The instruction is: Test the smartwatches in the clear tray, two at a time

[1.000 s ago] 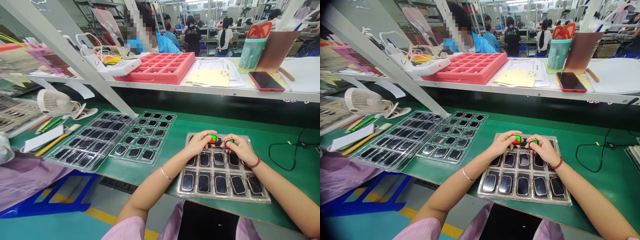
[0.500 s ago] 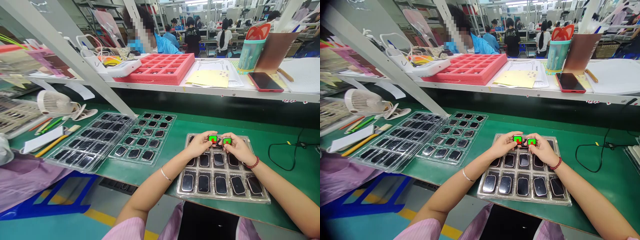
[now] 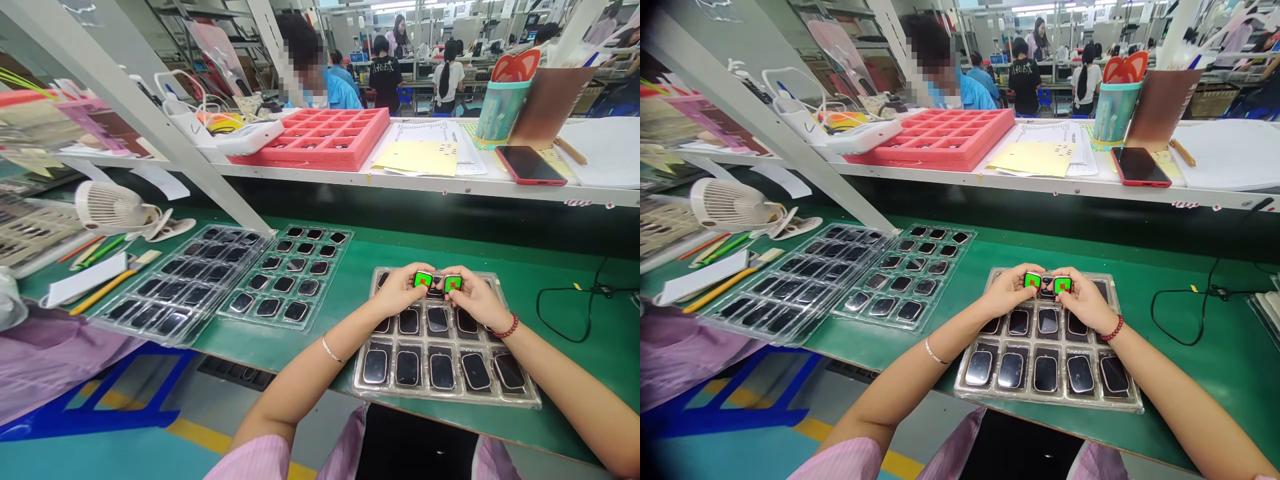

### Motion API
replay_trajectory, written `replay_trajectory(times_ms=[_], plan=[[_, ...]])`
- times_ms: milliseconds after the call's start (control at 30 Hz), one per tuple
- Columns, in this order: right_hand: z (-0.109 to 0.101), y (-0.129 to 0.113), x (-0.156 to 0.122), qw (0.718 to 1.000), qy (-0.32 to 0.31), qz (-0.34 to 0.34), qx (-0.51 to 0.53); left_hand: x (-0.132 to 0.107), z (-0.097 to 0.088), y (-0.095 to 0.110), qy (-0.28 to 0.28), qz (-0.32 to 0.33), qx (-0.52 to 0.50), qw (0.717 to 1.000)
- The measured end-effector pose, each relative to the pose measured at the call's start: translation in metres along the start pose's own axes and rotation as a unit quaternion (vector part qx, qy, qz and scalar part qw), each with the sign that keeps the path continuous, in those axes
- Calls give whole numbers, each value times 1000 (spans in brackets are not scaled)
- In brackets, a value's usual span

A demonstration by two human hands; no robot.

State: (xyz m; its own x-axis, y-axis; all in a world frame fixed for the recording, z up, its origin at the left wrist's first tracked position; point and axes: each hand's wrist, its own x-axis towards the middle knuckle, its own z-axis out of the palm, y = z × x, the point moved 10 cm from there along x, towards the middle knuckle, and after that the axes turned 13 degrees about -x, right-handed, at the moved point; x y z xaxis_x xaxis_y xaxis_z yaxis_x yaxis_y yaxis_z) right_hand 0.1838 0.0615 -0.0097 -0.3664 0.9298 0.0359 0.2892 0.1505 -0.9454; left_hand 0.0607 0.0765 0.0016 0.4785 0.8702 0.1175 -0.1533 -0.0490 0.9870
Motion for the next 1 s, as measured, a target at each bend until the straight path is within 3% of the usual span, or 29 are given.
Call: replay_trajectory(times_ms=[300,533,1000], plan=[[-2,-6,-1,1000,-7,-9,2,0,3,3,-5,-12,-59,998],[-2,-5,1,1000,-7,-26,-5,-1,-1,5,8,1,-4,1000],[-1,-7,-2,999,3,-26,-20,0,-2,4,14,-4,-34,999]])
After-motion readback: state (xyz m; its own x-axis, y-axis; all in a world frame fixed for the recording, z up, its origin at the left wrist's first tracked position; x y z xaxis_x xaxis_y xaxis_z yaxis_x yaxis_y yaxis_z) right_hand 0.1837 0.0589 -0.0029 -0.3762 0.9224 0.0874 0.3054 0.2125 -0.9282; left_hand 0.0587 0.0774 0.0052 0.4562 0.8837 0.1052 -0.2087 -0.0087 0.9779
